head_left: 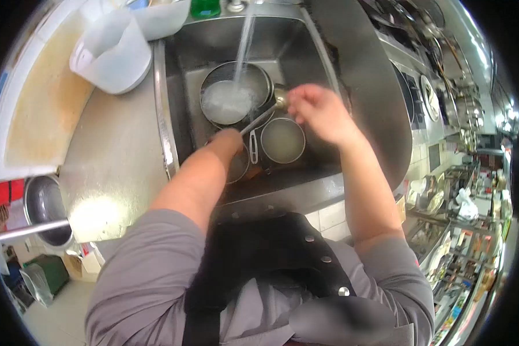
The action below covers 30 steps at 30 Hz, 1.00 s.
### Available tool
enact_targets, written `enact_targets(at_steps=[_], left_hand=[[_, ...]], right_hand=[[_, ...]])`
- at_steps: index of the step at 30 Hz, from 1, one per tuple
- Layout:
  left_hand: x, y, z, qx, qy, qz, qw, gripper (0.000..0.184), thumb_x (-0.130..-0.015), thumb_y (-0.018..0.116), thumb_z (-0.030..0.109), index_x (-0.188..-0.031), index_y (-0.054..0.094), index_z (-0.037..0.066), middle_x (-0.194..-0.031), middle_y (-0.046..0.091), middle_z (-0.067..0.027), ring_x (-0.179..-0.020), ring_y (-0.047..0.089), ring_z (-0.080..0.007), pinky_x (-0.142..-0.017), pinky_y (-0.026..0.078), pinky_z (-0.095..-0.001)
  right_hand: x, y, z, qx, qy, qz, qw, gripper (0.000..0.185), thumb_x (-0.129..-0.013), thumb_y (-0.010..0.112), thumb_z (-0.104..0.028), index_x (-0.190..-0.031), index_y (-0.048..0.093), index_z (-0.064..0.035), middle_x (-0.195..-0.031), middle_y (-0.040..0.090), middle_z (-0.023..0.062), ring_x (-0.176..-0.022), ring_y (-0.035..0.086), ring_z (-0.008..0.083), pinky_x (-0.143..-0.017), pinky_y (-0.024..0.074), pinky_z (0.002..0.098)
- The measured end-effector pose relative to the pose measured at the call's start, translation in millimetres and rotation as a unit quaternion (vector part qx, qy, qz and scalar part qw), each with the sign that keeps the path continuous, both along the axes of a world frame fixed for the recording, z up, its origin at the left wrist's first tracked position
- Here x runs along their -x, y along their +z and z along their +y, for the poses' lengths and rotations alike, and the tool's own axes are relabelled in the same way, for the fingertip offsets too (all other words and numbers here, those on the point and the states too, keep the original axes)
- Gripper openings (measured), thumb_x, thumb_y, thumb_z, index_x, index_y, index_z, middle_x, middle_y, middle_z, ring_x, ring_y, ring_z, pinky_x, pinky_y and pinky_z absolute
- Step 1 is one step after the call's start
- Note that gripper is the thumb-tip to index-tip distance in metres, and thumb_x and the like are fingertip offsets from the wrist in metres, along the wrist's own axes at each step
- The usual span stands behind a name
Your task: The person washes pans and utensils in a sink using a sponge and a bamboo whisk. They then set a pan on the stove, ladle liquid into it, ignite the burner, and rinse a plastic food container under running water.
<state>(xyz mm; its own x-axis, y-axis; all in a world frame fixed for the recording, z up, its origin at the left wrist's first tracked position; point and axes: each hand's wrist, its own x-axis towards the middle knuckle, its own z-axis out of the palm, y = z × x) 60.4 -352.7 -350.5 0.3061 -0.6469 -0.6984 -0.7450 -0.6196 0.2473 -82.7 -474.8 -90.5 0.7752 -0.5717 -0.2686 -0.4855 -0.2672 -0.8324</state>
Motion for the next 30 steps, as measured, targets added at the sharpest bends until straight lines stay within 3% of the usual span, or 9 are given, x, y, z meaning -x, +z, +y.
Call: enact_targets(at_steps=[3,7,11,13,15,16,20,27,30], left_hand=[[16.2,-54.0,16.9,0.074,0.063,0.032,0.995,0.034,-0.083,0.06,0.025,-0.104,0.071,-0.001,-0.105,0.067,-0.026,-0.1,0.066,-0.0406,-0.087,0.051,-0.0467],[41.2,40.9,10.4,0.169,0.131,0.125,0.969,0.042,-0.089,0.054,0.031,-0.102,0.068,-0.007,-0.102,0.065,-0.0325,-0.101,0.063,-0.0452,-0.089,0.048,-0.0486],[59.7,122.0,10.9,0.185,0.299,0.277,0.894,0.046,-0.097,0.053,0.042,-0.085,0.061,-0.002,-0.069,0.062,-0.0128,-0.06,0.061,-0.025,-0.054,0.049,-0.039],[77.2,100.4,-3.1,0.27,0.399,0.374,0.792,0.038,-0.1,0.052,0.042,-0.085,0.053,0.006,-0.063,0.048,-0.0016,-0.051,0.045,-0.0146,-0.046,0.038,-0.0311],[100.9,133.3,-20.5,0.331,0.488,0.418,0.691,0.031,-0.101,0.053,0.037,-0.086,0.05,0.009,-0.066,0.046,0.0009,-0.053,0.043,-0.0113,-0.046,0.037,-0.0275],[106.3,139.9,-34.7,0.361,0.508,0.436,0.649,0.03,-0.101,0.052,0.035,-0.087,0.051,0.008,-0.068,0.047,-0.0002,-0.055,0.044,-0.0121,-0.048,0.039,-0.0271],[83.4,165.8,-80.9,0.416,0.603,0.463,0.499,0.024,-0.1,0.05,0.025,-0.087,0.05,0.005,-0.069,0.048,-0.0038,-0.057,0.047,-0.0149,-0.051,0.042,-0.0282],[-31.7,137.4,-151.3,0.397,0.674,0.554,0.285,0.015,-0.093,0.037,0.009,-0.08,0.045,0.005,-0.063,0.045,-0.0087,-0.05,0.047,-0.0218,-0.047,0.041,-0.0372],[-88.7,91.8,-175.7,0.381,0.693,0.542,0.285,0.012,-0.091,0.038,0.008,-0.081,0.046,0.005,-0.062,0.045,-0.0091,-0.047,0.044,-0.0223,-0.046,0.041,-0.0365]], right_hand=[[41.6,-6.2,7.5,-0.075,-0.036,-0.002,0.997,0.023,-0.094,0.061,-0.018,-0.106,0.064,0.0021,-0.085,0.067,0.0046,-0.069,0.059,0.0093,-0.067,0.05,0.0247],[85.0,-14.0,25.7,-0.122,-0.053,0.022,0.991,0.025,-0.094,0.062,-0.017,-0.108,0.063,0.0033,-0.089,0.067,0.0043,-0.075,0.06,0.0101,-0.07,0.0509,0.0253],[115.5,-34.5,45.2,-0.106,0.026,0.061,0.992,0.06,-0.089,0.072,-0.031,-0.132,0.051,0.0049,-0.102,0.069,0.013,-0.092,0.065,0.0196,-0.083,0.0526,0.0319],[114.9,-34.6,55.7,-0.108,0.081,0.104,0.985,0.095,-0.081,0.078,-0.045,-0.147,0.031,0.0048,-0.123,0.061,0.0235,-0.105,0.063,0.0247,-0.093,0.0499,0.0354],[109.4,-35.5,71.9,-0.259,0.094,-0.009,0.961,0.077,-0.086,0.075,-0.037,-0.14,0.037,0.0028,-0.105,0.064,0.0132,-0.096,0.063,0.0197,-0.087,0.0511,0.0347],[103.2,-18.5,73.9,-0.212,0.078,0.062,0.972,0.061,-0.088,0.071,-0.029,-0.133,0.042,0.0026,-0.089,0.062,0.0092,-0.077,0.062,0.0155,-0.069,0.0524,0.0313],[77.8,-11.8,35.9,-0.199,-0.04,0.043,0.978,0.041,-0.088,0.059,-0.016,-0.123,0.049,0.0023,-0.07,0.053,0.0025,-0.051,0.049,0.0111,-0.044,0.0405,0.0284],[19.6,46.2,-20.3,-0.128,-0.003,0.144,0.981,0.02,-0.09,0.059,-0.022,-0.095,0.053,-0.0029,-0.067,0.049,0.0002,-0.048,0.045,0.0107,-0.042,0.0349,0.0285],[3.8,70.4,-22.7,-0.071,0.03,0.209,0.975,0.023,-0.09,0.058,-0.025,-0.096,0.055,-0.0024,-0.069,0.05,0.0019,-0.051,0.048,0.0118,-0.045,0.04,0.0298]])
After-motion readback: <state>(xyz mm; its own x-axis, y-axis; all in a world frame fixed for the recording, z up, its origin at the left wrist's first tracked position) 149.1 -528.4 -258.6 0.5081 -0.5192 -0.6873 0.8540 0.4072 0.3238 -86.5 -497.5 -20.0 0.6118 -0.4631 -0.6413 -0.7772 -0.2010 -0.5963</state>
